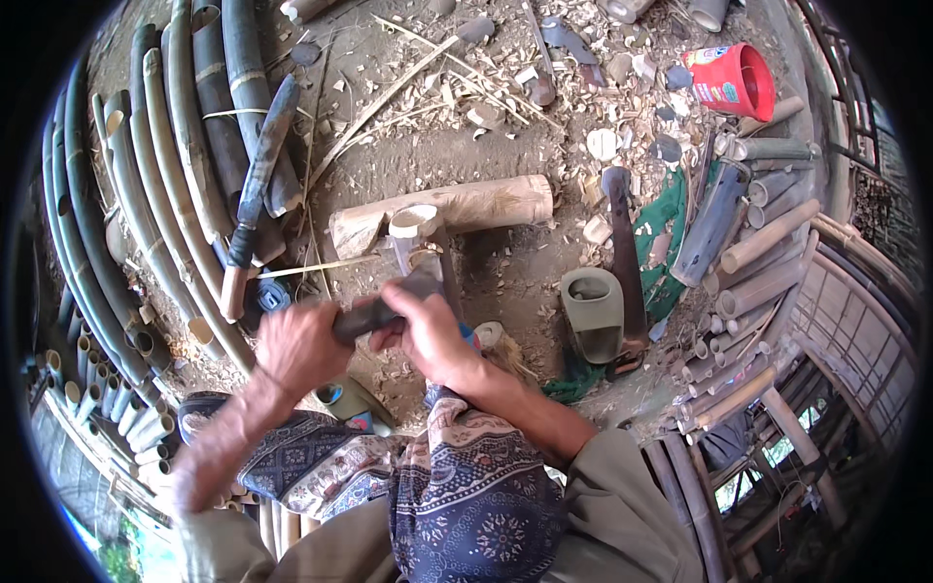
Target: The person prepares bamboo segments by using a large knife to carve and smooth the edges of a hole in one piece, then tests the fit by inserting another bamboo pole into the hole and rotating it.
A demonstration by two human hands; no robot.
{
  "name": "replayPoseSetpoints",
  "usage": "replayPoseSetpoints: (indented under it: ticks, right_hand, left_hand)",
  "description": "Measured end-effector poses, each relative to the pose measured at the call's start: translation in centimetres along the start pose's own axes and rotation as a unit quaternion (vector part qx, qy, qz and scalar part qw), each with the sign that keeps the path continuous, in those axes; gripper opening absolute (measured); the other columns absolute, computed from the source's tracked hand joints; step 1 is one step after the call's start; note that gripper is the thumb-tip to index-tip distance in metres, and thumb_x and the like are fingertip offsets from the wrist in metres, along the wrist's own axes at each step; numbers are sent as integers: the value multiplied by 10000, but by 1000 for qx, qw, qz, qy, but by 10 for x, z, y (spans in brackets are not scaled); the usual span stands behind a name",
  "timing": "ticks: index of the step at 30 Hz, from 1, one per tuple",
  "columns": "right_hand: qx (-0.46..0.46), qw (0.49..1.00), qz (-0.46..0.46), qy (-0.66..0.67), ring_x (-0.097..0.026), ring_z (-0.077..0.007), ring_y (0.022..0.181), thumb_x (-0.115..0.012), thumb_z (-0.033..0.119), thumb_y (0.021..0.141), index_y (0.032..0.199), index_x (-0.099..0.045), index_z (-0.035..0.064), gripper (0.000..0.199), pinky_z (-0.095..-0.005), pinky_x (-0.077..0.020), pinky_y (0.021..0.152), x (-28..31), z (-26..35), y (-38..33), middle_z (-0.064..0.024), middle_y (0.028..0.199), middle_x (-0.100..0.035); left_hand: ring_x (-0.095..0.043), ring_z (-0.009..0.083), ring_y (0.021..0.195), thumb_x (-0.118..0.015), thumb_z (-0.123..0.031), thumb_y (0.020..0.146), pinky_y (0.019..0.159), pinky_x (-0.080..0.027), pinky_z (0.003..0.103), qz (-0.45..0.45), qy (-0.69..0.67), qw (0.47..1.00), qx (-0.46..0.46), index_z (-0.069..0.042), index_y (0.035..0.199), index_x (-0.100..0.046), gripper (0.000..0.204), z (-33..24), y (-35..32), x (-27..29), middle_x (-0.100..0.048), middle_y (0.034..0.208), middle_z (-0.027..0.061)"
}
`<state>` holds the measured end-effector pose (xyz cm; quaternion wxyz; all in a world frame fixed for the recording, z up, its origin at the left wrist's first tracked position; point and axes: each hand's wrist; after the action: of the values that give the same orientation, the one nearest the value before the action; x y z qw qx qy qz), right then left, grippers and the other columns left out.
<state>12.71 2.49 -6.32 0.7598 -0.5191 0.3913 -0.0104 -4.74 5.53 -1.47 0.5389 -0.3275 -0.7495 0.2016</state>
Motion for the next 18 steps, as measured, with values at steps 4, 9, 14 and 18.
replayPoseSetpoints:
  ticks: [4,9,14,18]
  right_hand:
    - [-14,976,21,-218,-606,-188,477,-506,216,974,892,-551,5,231,-294,-487,413,-11,-11,-2,-181,852,-683]
    - [-5,997,16,76,-640,-259,563,-450,140,962,1016,-536,9,166,-335,-530,504,0,3,1,-213,937,-677]
    - [-58,945,88,309,-667,-219,725,-352,276,1027,1105,-556,74,297,-347,-554,645,13,7,1,-144,1013,-688]
    - [-66,938,156,301,-658,-206,716,-377,325,1037,1203,-557,140,307,-374,-555,681,19,-11,6,-101,994,-688]
  left_hand:
    - [-691,323,659,-639,-215,714,675,-565,402,37,-259,952,161,-65,885,-684,232,2,-42,-36,-675,709,181]
    - [-685,297,671,-682,-196,700,611,-536,417,62,28,997,37,-86,786,-682,140,-16,0,32,-678,721,133]
    - [-689,184,687,-648,-158,839,575,-517,307,103,281,947,-120,-117,738,-700,120,-78,43,90,-685,721,59]
    - [-665,179,637,-641,-159,857,559,-508,320,124,296,937,-138,-121,715,-679,152,-47,34,82,-662,683,39]
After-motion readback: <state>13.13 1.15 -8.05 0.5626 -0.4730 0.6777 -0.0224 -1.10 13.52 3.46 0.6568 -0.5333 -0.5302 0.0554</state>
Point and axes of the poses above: each hand's wrist, its own y-axis towards the middle knuckle, its own x-axis out of the back of the hand, z = x × y
